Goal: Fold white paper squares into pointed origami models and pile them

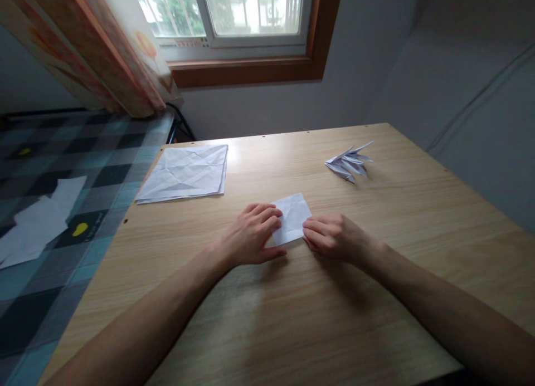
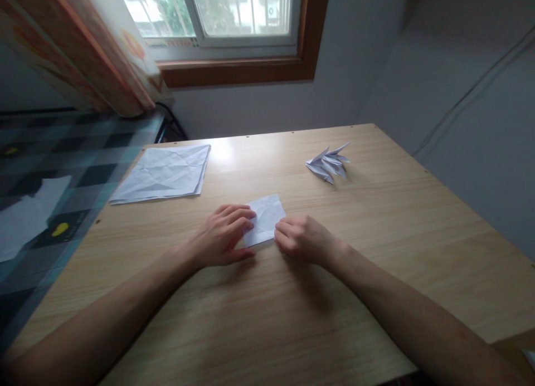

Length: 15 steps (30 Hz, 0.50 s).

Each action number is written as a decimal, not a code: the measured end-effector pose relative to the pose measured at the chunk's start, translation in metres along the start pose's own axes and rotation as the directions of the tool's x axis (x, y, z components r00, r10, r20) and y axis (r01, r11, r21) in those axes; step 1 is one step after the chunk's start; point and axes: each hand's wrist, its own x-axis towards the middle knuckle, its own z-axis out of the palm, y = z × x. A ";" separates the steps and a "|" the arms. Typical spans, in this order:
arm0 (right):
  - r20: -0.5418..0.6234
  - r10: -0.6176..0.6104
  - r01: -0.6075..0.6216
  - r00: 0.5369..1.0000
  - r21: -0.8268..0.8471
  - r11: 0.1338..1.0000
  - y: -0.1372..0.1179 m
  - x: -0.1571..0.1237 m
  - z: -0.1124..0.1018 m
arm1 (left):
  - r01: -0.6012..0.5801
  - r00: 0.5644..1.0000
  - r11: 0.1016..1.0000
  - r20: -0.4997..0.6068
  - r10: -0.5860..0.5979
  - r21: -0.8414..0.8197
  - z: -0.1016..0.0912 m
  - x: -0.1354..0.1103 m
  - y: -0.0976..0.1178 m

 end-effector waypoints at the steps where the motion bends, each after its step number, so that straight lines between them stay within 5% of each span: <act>1: -0.007 0.004 -0.005 1.000 -0.011 1.000 0.000 0.000 0.000 | -0.005 1.000 1.000 0.002 0.005 -0.005 -0.001 0.000 0.000; 7: -0.100 0.120 -0.126 0.988 -0.057 0.990 0.000 0.004 0.004 | 0.028 0.999 1.000 -0.034 -0.029 -0.006 0.000 0.000 0.001; 15: -0.046 0.301 -0.304 0.952 -0.079 0.949 -0.004 0.011 0.005 | 0.225 0.970 0.974 -0.106 -0.220 0.038 0.006 0.003 0.000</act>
